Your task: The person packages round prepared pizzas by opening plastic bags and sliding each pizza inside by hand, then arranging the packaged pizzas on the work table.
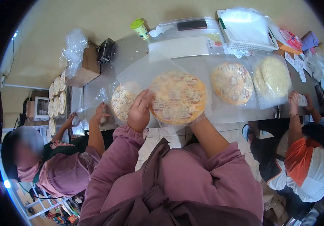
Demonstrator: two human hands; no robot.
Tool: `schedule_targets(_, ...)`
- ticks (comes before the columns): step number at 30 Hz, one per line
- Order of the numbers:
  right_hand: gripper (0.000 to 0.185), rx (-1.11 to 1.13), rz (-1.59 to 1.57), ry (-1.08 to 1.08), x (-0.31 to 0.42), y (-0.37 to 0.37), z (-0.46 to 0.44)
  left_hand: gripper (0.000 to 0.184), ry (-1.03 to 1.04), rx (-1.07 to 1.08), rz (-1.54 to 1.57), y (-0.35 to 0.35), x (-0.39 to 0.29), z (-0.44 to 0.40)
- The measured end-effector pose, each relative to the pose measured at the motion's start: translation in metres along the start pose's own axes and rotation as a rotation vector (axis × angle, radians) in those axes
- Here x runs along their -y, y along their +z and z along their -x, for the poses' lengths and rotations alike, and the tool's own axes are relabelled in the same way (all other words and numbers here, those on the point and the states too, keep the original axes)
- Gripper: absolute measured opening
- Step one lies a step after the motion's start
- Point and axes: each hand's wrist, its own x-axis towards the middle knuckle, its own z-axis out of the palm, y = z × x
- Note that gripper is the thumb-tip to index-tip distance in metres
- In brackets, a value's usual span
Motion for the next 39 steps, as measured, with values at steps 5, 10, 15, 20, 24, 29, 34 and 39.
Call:
schedule_targets(5, 0.054, 0.02, -0.002, -0.086, -0.016, 0.016, 0.021, 0.016, -0.051, -0.235, 0.097, 0.005, 0.004, 0.027)
schedule_targets(10, 0.057, 0.017, 0.062, -0.182, -0.022, 0.024, 0.034, 0.007, -0.27, 0.079, 0.089, 0.005, -0.013, 0.051)
schedule_targets(15, 0.056, -0.02, 0.085, -0.28, -0.02, 0.003, 0.017, 0.008, -0.181, 0.077, 0.268, 0.02, -0.047, 0.067)
schedule_targets(20, 0.061, 0.191, 0.048, -0.131, -0.01, -0.046, 0.003, 0.011, -0.254, 0.251, 0.429, 0.024, -0.06, 0.067)
schedule_targets(24, 0.088, 0.567, 0.348, 0.194, 0.004, 0.004, 0.018, 0.019, -0.435, 0.187, 0.489, 0.046, -0.054, 0.077)
schedule_targets(29, 0.067, -0.245, 0.365, -0.164, 0.012, 0.001, 0.02, 0.016, -0.359, 0.161, 0.449, 0.047, -0.062, 0.064)
schedule_targets(34, 0.042, 0.018, 0.707, 0.193, 0.048, -0.038, -0.005, 0.012, -0.316, 0.042, 0.455, 0.048, -0.061, 0.047)
schedule_targets(39, 0.037, -0.074, 1.024, 0.424, 0.061, -0.058, -0.001, 0.015, -0.107, 0.302, 0.49, 0.08, -0.04, 0.046)
